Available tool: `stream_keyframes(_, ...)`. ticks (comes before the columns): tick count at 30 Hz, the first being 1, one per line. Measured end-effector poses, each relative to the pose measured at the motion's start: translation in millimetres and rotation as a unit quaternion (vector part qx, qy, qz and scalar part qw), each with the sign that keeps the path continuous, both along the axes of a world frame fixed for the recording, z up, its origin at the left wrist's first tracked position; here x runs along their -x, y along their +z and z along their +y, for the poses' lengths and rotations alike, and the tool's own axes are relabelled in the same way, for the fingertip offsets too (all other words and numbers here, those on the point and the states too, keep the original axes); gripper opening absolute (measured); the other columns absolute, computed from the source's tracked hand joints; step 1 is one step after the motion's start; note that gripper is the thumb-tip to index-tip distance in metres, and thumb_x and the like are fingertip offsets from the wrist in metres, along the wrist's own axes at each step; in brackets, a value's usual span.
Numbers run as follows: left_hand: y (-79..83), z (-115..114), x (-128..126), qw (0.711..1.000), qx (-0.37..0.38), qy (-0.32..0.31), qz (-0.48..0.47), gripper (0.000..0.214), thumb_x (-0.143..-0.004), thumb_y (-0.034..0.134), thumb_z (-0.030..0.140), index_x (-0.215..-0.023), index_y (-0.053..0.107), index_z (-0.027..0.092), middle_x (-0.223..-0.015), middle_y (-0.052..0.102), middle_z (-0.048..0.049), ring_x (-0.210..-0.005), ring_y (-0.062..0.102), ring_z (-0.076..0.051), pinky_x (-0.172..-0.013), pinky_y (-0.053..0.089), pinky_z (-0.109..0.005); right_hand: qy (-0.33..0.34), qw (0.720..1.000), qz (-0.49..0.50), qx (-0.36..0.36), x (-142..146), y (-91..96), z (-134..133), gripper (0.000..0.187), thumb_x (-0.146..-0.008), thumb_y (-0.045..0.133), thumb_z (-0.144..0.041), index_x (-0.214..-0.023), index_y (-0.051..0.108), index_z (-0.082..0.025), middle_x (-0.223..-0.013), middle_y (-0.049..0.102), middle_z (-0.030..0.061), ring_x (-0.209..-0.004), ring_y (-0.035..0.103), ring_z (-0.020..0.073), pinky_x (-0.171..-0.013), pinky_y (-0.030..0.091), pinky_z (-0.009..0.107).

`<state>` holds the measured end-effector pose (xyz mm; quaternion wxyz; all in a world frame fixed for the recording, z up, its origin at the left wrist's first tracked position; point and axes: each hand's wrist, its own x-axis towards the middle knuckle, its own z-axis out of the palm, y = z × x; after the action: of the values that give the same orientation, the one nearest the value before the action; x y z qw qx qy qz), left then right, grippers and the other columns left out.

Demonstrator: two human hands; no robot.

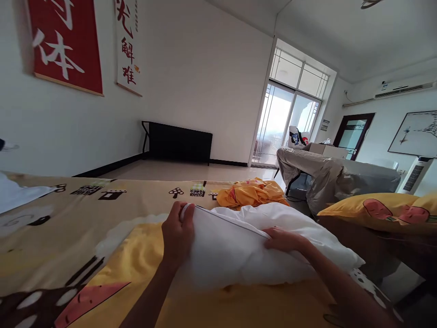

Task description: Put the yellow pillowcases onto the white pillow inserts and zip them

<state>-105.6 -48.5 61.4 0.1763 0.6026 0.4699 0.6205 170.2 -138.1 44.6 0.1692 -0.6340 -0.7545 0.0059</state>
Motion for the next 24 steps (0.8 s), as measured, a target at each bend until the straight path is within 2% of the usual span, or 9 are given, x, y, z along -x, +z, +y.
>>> stream_keyframes(2,-7.4,6.4,8.8,1.0,0.01,0.017,-0.003,0.02,-0.086,0.045,0.04,-0.082,0.047,0.021,-0.072,0.054,0.0012,-0.067,0.049,-0.014,-0.065,0.037,-0.021,-0.045,0.993,-0.091,-0.054,29.2,-4.1,-2.6,0.03,-0.07,0.051,-0.007,-0.094,0.065,-0.017,-0.086,0.069,0.0072,-0.083,0.062,0.0225,-0.082,0.043,0.039)
stream_keyframes(4,-11.7,11.5,13.7,1.0,0.01,0.027,-0.004,0.019,-0.086,0.046,0.039,-0.082,0.048,0.021,-0.073,0.055,0.0009,-0.067,0.05,-0.014,-0.066,0.037,-0.022,-0.085,0.972,-0.116,-0.187,67.4,-16.8,-2.9,0.044,-0.073,0.045,-0.004,-0.114,0.058,-0.013,-0.106,0.066,0.0145,-0.102,0.057,0.027,-0.095,0.034,0.048)
stream_keyframes(6,-13.8,13.6,16.2,1.0,0.008,0.03,-0.006,0.019,-0.085,0.047,0.039,-0.082,0.049,0.021,-0.073,0.056,0.0008,-0.068,0.05,-0.014,-0.066,0.037,-0.022,-0.057,0.955,-0.087,-0.277,102.1,-31.0,4.8,0.05,-0.076,0.043,-0.004,-0.125,0.05,-0.011,-0.12,0.06,0.0158,-0.114,0.05,0.0269,-0.098,0.031,0.047)
stream_keyframes(8,-15.0,13.3,17.9,1.0,0.014,0.025,-0.004,0.019,-0.085,0.046,0.04,-0.082,0.049,0.021,-0.072,0.056,0.0012,-0.066,0.05,-0.013,-0.065,0.038,-0.022,-0.007,0.948,-0.033,-0.317,122.4,-38.5,22.7,0.05,-0.078,0.042,-0.007,-0.128,0.047,-0.01,-0.124,0.057,0.0144,-0.117,0.047,0.025,-0.098,0.031,0.044)
stream_keyframes(10,-16.6,12.0,19.2,0.999,0.029,0.016,-0.004,0.021,-0.085,0.045,0.041,-0.082,0.049,0.021,-0.066,0.054,0.0023,-0.061,0.048,-0.012,-0.061,0.037,-0.021,0.045,0.947,0.034,-0.316,125.6,-36.6,47.2,0.046,-0.08,0.041,-0.009,-0.125,0.049,-0.012,-0.122,0.059,0.0116,-0.116,0.047,0.0219,-0.099,0.033,0.04)
stream_keyframes(14,-21.0,10.6,18.7,0.998,0.048,-0.019,-0.028,0.023,-0.083,0.046,0.044,-0.08,0.049,0.021,-0.055,0.046,0.0053,-0.051,0.042,-0.011,-0.054,0.035,-0.021,0.134,0.949,0.163,-0.236,108.9,-23.4,89.8,0.036,-0.089,0.04,-0.021,-0.123,0.051,-0.021,-0.122,0.059,0.0052,-0.114,0.049,0.0178,-0.099,0.034,0.035)
stream_keyframes(19,-19.7,3.9,15.9,0.998,0.019,-0.064,-0.017,0.022,-0.084,0.048,0.042,-0.079,0.051,0.02,-0.062,0.055,0.0048,-0.053,0.045,-0.01,-0.056,0.037,-0.02,0.209,0.952,0.169,-0.148,109.9,-25.8,102.6,0.038,-0.093,0.041,-0.037,-0.129,0.046,-0.025,-0.122,0.058,0.0037,-0.113,0.048,0.019,-0.101,0.031,0.036)
stream_keyframes(22,-15.3,-3.8,15.0,0.995,0.007,-0.099,-0.004,0.022,-0.084,0.048,0.041,-0.077,0.051,0.02,-0.066,0.059,0.0043,-0.055,0.048,-0.009,-0.058,0.039,-0.019,0.198,0.952,0.175,-0.154,117.3,-32.8,100.2,0.026,-0.092,0.042,-0.04,-0.104,0.057,-0.021,-0.094,0.062,0.0029,-0.089,0.053,0.0173,-0.084,0.04,0.031)
stream_keyframes(24,-11.7,-9.5,14.3,0.993,0.003,-0.116,0.004,0.022,-0.084,0.049,0.04,-0.077,0.051,0.02,-0.066,0.061,0.0042,-0.056,0.05,-0.009,-0.059,0.04,-0.019,0.177,0.95,0.191,-0.171,118.9,-37.1,98.1,0.025,-0.092,0.042,-0.039,-0.08,0.053,-0.02,-0.074,0.055,-0.0001,-0.071,0.05,0.0145,-0.069,0.04,0.026)
